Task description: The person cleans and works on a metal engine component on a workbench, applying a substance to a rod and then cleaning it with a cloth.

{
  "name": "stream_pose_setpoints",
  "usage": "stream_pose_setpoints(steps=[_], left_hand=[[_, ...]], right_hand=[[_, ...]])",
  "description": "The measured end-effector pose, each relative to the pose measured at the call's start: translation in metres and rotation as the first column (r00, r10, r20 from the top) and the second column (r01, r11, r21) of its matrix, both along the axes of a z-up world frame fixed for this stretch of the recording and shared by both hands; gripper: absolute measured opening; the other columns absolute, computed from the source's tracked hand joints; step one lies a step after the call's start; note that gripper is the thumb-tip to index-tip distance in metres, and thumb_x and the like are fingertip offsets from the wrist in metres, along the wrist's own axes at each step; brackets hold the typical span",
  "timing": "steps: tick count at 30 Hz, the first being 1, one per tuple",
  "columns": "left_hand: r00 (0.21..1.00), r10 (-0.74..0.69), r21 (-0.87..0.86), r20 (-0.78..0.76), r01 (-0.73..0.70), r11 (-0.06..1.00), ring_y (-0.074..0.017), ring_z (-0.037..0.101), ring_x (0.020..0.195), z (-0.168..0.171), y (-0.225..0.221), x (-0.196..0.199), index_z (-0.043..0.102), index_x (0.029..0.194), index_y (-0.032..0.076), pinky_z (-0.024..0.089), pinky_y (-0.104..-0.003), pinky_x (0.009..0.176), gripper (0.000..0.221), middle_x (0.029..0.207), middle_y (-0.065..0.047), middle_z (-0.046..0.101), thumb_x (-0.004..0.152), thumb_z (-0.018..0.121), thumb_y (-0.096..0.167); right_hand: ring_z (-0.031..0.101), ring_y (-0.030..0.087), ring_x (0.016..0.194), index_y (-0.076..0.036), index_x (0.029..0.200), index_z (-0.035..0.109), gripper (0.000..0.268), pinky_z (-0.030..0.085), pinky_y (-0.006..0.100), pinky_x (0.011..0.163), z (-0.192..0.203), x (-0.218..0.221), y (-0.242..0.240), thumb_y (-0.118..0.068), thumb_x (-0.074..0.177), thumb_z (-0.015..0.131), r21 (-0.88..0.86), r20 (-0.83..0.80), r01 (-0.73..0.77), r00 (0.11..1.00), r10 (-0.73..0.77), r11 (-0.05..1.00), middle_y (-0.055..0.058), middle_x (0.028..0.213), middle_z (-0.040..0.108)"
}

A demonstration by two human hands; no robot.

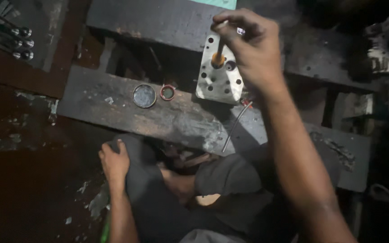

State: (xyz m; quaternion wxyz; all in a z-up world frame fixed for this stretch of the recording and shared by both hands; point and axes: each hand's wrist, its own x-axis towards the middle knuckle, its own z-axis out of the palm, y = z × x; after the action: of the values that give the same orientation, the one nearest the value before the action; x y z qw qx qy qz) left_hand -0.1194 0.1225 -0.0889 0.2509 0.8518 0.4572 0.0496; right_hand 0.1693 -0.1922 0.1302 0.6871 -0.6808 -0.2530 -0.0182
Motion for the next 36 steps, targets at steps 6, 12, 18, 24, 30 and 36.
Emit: stream_pose_setpoints(steps=[6,12,18,24,30,36], left_hand=[[1.0,0.008,-0.02,0.009,-0.008,1.0,-0.0552,0.056,0.115,-0.001,-0.001,0.003,0.053,0.134,-0.001,0.046,-0.057,0.098,0.058,0.129,-0.037,0.054,0.1,0.058,0.046],[0.999,-0.016,0.0,0.033,0.016,1.0,-0.0555,0.056,0.114,-0.005,0.003,0.001,0.053,0.133,-0.002,0.046,-0.056,0.097,0.057,0.127,-0.038,0.055,0.102,0.059,0.045],[0.996,-0.005,0.008,0.087,0.004,1.0,-0.0537,0.056,0.114,-0.004,0.001,-0.002,0.055,0.129,0.0,0.046,-0.056,0.096,0.053,0.125,-0.035,0.057,0.099,0.062,0.043],[0.986,0.035,0.032,0.161,-0.04,0.999,-0.0511,0.056,0.109,-0.01,0.004,0.0,0.054,0.119,-0.002,0.046,-0.054,0.093,0.048,0.119,-0.033,0.057,0.098,0.069,0.039],[0.935,-0.071,0.19,0.346,0.004,0.982,-0.0455,0.059,0.104,-0.007,-0.004,-0.006,0.057,0.102,-0.002,0.048,-0.052,0.092,0.031,0.106,-0.025,0.06,0.098,0.076,0.023],[0.854,-0.156,0.246,0.497,0.034,0.969,-0.0387,0.064,0.101,0.028,-0.026,-0.002,0.062,0.106,-0.002,0.051,-0.046,0.089,0.018,0.106,-0.019,0.064,0.099,0.072,0.011]], right_hand=[[0.068,0.014,0.099,0.002,0.115,0.071,0.021,0.056,0.028,0.093,-0.006,0.014,-0.004,-0.019,0.112,0.069,-0.024,0.045,-0.145,0.988,0.146,0.989,0.005,0.102,0.073],[0.07,0.016,0.104,0.0,0.116,0.07,0.02,0.058,0.03,0.096,-0.023,0.016,-0.002,-0.017,0.107,0.075,0.042,0.044,-0.125,0.991,0.123,0.991,0.006,0.106,0.072],[0.075,0.014,0.097,-0.003,0.106,0.065,0.024,0.064,0.03,0.091,-0.006,0.003,-0.002,-0.015,0.095,0.082,0.107,-0.072,-0.061,0.995,0.069,0.992,0.005,0.102,0.071],[0.073,0.021,0.111,0.001,0.121,0.073,0.019,0.059,0.034,0.106,-0.035,0.023,-0.008,-0.013,0.109,0.075,0.14,-0.011,-0.167,0.985,0.17,0.976,0.01,0.114,0.074],[0.066,0.031,0.095,0.006,0.114,0.073,0.035,0.054,0.038,0.082,-0.057,0.02,-0.019,-0.006,0.084,0.084,-0.449,0.602,0.427,0.793,-0.087,0.785,0.02,0.105,0.069],[0.066,0.022,0.091,0.001,0.115,0.072,0.012,0.053,0.034,0.079,-0.018,0.003,-0.021,-0.005,0.105,0.076,-0.312,0.573,0.398,0.803,-0.163,0.863,0.007,0.104,0.066]])
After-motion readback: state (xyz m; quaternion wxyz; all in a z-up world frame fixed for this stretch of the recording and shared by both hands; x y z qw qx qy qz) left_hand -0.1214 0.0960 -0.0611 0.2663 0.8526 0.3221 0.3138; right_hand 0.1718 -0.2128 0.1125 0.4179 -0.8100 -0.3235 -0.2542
